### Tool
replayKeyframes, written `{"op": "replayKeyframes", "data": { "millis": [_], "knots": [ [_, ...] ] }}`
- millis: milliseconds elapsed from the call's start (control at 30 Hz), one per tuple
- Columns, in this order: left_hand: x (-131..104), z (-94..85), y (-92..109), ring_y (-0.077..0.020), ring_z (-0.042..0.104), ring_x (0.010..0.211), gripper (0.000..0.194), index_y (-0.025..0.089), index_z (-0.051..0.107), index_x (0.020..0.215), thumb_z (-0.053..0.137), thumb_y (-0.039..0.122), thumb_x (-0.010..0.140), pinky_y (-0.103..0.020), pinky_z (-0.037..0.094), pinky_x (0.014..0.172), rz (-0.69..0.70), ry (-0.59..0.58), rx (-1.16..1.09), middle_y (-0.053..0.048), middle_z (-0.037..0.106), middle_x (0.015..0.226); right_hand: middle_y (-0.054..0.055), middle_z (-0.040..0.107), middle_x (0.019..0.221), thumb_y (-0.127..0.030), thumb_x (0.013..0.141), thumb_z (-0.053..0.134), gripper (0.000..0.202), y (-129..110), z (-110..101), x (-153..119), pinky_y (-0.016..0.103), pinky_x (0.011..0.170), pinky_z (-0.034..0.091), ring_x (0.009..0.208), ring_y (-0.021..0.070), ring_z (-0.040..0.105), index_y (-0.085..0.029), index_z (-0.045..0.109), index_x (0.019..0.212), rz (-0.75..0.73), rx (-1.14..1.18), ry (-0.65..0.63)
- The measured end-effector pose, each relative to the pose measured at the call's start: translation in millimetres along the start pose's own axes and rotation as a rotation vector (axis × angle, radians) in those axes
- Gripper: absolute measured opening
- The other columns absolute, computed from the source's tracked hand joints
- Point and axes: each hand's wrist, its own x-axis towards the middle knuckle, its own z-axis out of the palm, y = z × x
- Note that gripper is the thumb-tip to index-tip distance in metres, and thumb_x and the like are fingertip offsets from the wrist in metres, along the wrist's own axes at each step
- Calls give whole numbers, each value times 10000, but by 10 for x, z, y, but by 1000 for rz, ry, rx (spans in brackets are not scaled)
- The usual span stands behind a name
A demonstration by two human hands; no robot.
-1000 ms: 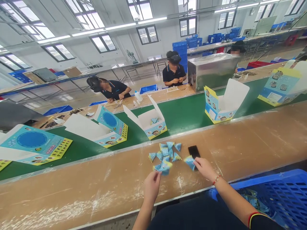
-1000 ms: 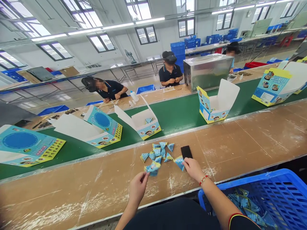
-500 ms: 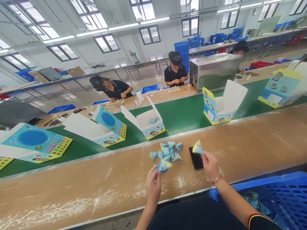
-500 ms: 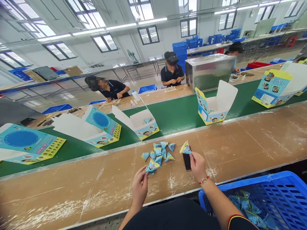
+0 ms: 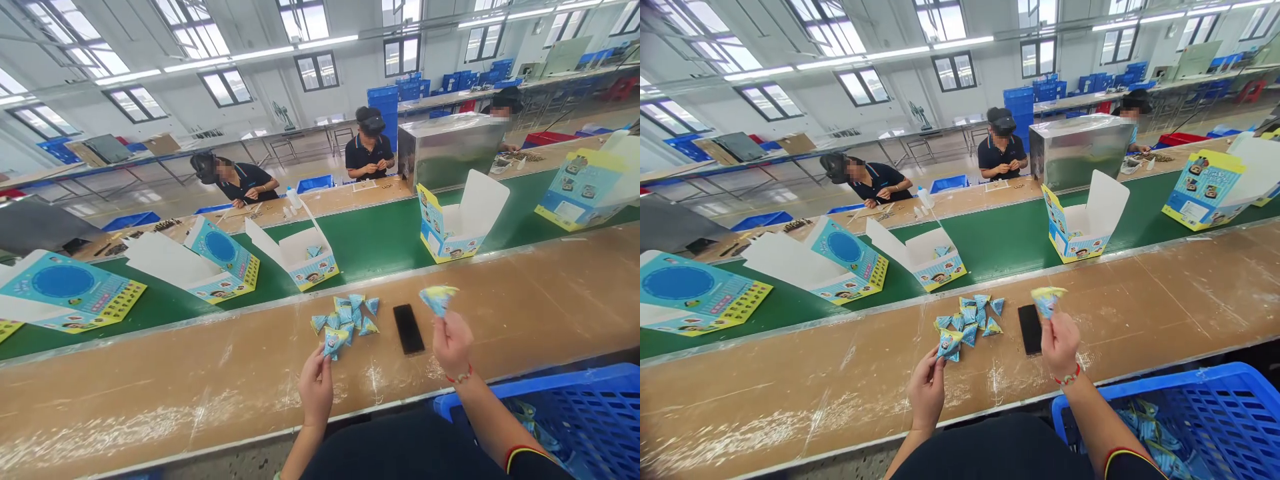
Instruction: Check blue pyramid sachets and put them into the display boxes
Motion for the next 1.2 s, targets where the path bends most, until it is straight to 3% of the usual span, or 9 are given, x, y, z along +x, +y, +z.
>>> {"op": "replayKeyframes", "data": {
  "millis": [300,400,533,667,733,833,1000,1133,1200],
  "knots": [
    [-62,98,127,-248,710,979,234,208,701,846,547,373,910,-380,571,865,-47,-18,2,-110,749,1056,45,610,662,-228,987,460,269,0,-155,284,302,609,403,641,178,555,-200,657,806,-137,68,-232],
    [28,30,84,-249,711,980,254,211,698,825,544,396,906,-378,572,856,-25,-17,22,-109,754,1052,55,632,705,-222,990,442,255,0,-186,289,307,632,409,677,186,567,-201,665,868,-153,86,-277],
    [314,-260,-124,-263,721,937,306,201,693,827,510,431,912,-383,577,803,-88,274,192,-129,756,1058,46,609,685,-227,991,445,259,-21,-203,242,302,622,390,660,182,546,-204,630,810,-141,88,-324],
    [514,-470,-186,-258,724,955,261,219,706,824,557,426,881,-346,579,798,76,23,214,-109,759,1089,27,567,645,-249,1002,438,310,-34,-198,189,287,600,372,615,163,511,-205,573,726,-51,97,-283],
    [527,-476,-118,-249,723,958,251,219,704,845,537,399,898,-335,577,794,104,49,238,-105,759,1095,21,554,629,-269,1008,426,350,-19,-197,160,282,586,363,601,158,505,-209,542,683,-9,115,-291],
    [475,-387,9,-246,725,942,244,215,701,869,520,372,915,-342,575,799,103,114,261,-109,760,1079,22,564,627,-297,1013,405,379,49,-209,110,280,579,362,600,158,519,-213,537,668,5,142,-384],
    [367,-184,99,-242,729,888,244,225,711,845,526,372,903,-341,583,782,127,-2,224,-99,772,987,29,607,658,-315,1012,396,359,169,-252,72,279,579,381,609,164,550,-213,584,724,20,184,-536],
    [405,-88,71,-218,729,770,253,217,718,864,531,387,874,-292,585,670,73,-177,173,-89,773,894,12,559,611,-316,1005,419,386,125,-246,59,270,560,366,570,153,519,-212,530,650,30,228,-504],
    [459,-71,50,-211,724,734,273,215,719,864,521,404,871,-279,581,644,43,-195,158,-82,771,854,10,566,632,-303,1007,417,354,87,-212,26,264,571,379,582,151,524,-208,553,695,72,275,-478]
  ]
}}
